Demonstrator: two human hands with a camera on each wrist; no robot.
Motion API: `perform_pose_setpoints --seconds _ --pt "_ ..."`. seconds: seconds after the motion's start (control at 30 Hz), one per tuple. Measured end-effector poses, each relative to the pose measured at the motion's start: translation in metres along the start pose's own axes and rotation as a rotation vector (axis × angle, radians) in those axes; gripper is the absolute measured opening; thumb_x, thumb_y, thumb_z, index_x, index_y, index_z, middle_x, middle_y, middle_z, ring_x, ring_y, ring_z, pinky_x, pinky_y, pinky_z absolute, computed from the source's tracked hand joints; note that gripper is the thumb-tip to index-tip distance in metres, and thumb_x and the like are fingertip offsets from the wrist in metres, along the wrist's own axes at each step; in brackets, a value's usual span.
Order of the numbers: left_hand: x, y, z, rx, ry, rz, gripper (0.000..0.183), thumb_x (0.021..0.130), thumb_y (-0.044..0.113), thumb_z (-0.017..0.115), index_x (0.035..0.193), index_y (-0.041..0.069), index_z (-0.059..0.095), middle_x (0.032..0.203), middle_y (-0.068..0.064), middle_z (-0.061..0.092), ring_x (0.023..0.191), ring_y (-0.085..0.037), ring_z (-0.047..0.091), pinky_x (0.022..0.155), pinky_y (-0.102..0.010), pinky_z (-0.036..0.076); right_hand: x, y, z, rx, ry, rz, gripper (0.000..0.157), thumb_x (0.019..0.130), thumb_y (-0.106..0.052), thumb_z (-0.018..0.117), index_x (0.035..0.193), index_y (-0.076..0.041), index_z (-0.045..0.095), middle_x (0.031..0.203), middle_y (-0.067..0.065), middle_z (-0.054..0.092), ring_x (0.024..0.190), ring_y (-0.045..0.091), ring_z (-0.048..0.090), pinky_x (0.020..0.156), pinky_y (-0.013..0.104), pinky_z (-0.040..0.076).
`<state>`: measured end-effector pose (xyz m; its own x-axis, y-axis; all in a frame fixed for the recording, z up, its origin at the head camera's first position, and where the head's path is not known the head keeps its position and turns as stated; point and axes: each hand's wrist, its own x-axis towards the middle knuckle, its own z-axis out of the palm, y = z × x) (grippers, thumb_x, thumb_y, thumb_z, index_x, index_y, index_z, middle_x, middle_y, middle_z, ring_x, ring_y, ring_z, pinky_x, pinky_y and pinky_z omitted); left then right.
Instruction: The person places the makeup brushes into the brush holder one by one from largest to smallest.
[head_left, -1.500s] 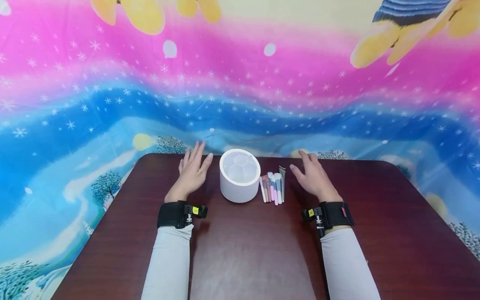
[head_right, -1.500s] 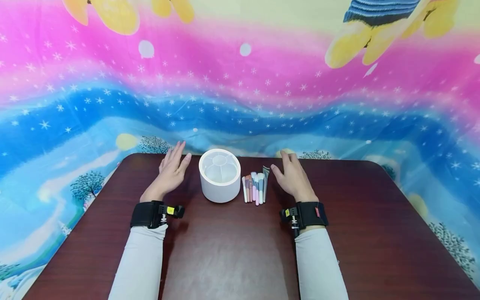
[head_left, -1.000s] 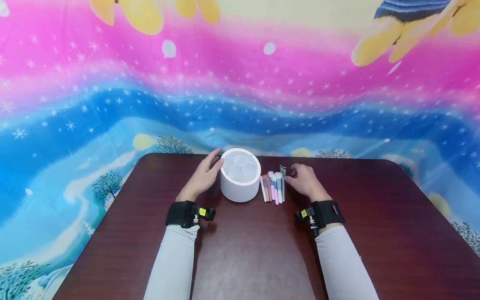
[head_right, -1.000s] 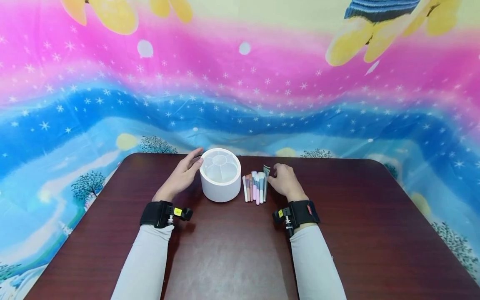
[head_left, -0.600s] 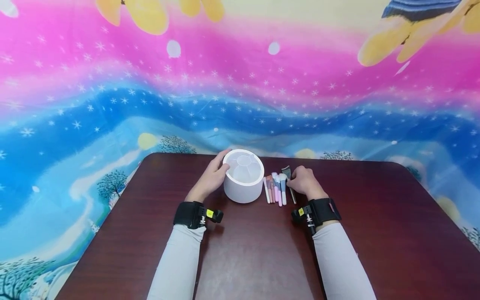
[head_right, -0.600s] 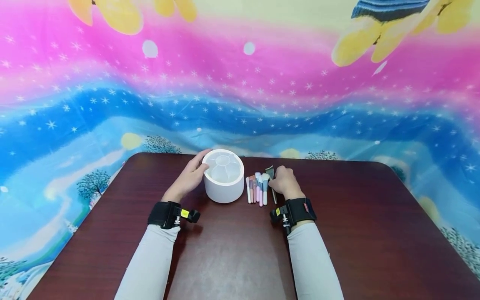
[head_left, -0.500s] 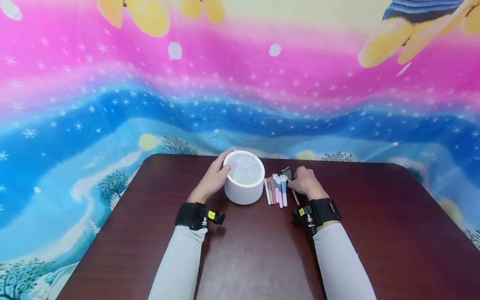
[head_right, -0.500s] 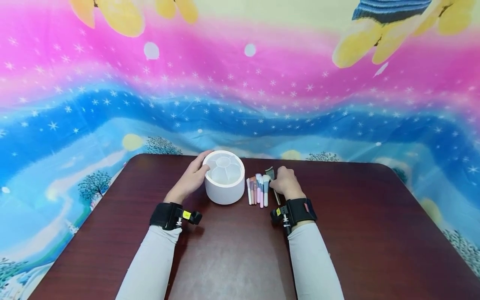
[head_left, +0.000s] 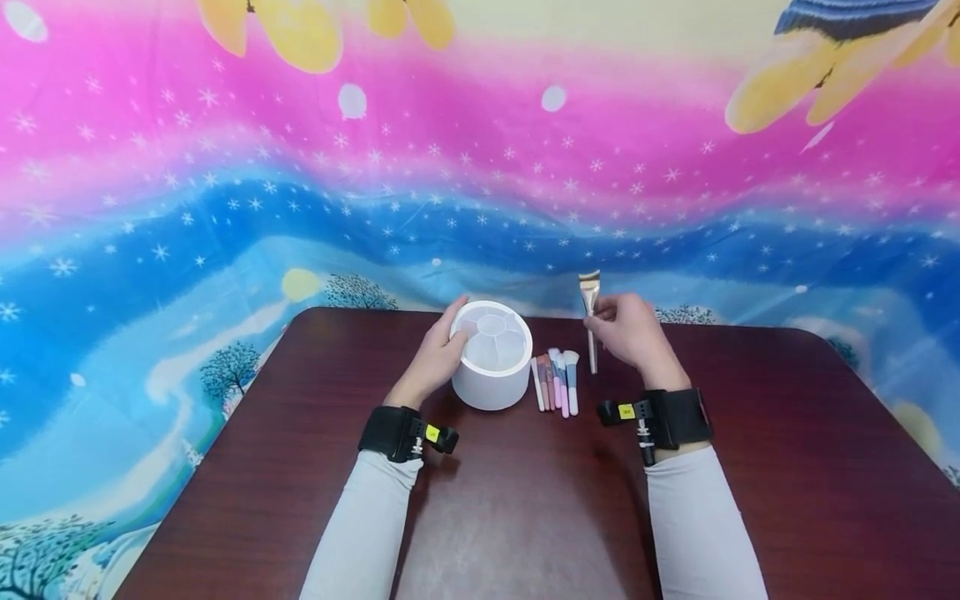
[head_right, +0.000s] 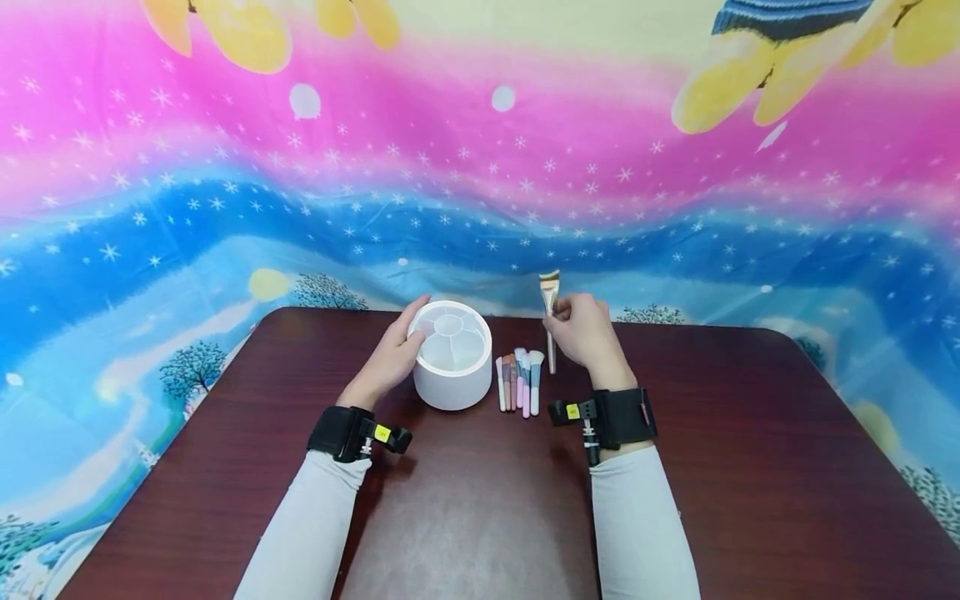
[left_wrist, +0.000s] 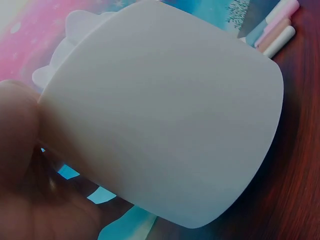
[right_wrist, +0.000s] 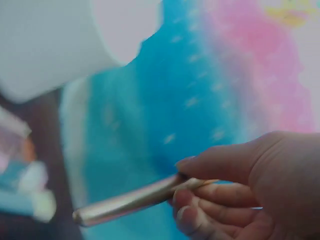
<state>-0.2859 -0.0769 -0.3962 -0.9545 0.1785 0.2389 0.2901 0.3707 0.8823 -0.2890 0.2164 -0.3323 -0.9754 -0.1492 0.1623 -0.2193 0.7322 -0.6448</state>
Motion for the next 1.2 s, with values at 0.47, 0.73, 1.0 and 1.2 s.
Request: perform_pose_setpoints --seconds 0.47,0.73,1.0,1.2 --pt "0.0 0.001 -0.005 0.151 0.031 0.127 0.052 0.093 0.01 0.037 0.139 0.034 0.042 0.144 0.01 0.035 0.13 -0.005 0.023 0.105 -0.049 0.026 -0.005 -0.046 0.005 0.118 0.353 -0.309 0.017 0.083 -0.015 0.069 0.096 -0.004 0.063 0.083 0.006 0.066 0.073 0.012 0.06 0.066 0.031 0.051" --pt "0.001 0.0 -0.001 0.169 0.018 0.116 0.047 0.094 0.012 0.038 0.136 0.032 0.046 0.142 0.009 0.037 0.129 -0.005 0.025 0.104 -0.047 0.029 -0.008 -0.057 0.02 0.243 0.309 -0.341 0.017 0.085 -0.018 0.068 0.098 -0.009 0.064 0.086 0.001 0.066 0.075 0.008 0.06 0.068 0.029 0.052" --pt "0.001 0.005 -0.003 0.175 0.034 0.113 0.043 0.093 0.016 0.047 0.134 0.028 0.046 0.141 0.009 0.037 0.127 -0.008 0.029 0.101 -0.048 0.033 -0.005 -0.058 0.034 0.234 0.227 -0.336 0.015 0.086 -0.018 0.067 0.098 -0.01 0.063 0.087 0.001 0.066 0.077 0.008 0.06 0.069 0.031 0.053" --pt "0.001 0.003 0.001 0.153 0.033 0.094 0.043 0.089 0.015 0.051 0.13 0.027 0.048 0.137 0.011 0.041 0.122 -0.012 0.036 0.097 -0.05 0.037 -0.003 -0.053 0.041 0.199 0.164 -0.311 0.012 0.088 -0.017 0.064 0.098 -0.011 0.063 0.085 0.001 0.067 0.072 0.009 0.061 0.067 0.03 0.053"
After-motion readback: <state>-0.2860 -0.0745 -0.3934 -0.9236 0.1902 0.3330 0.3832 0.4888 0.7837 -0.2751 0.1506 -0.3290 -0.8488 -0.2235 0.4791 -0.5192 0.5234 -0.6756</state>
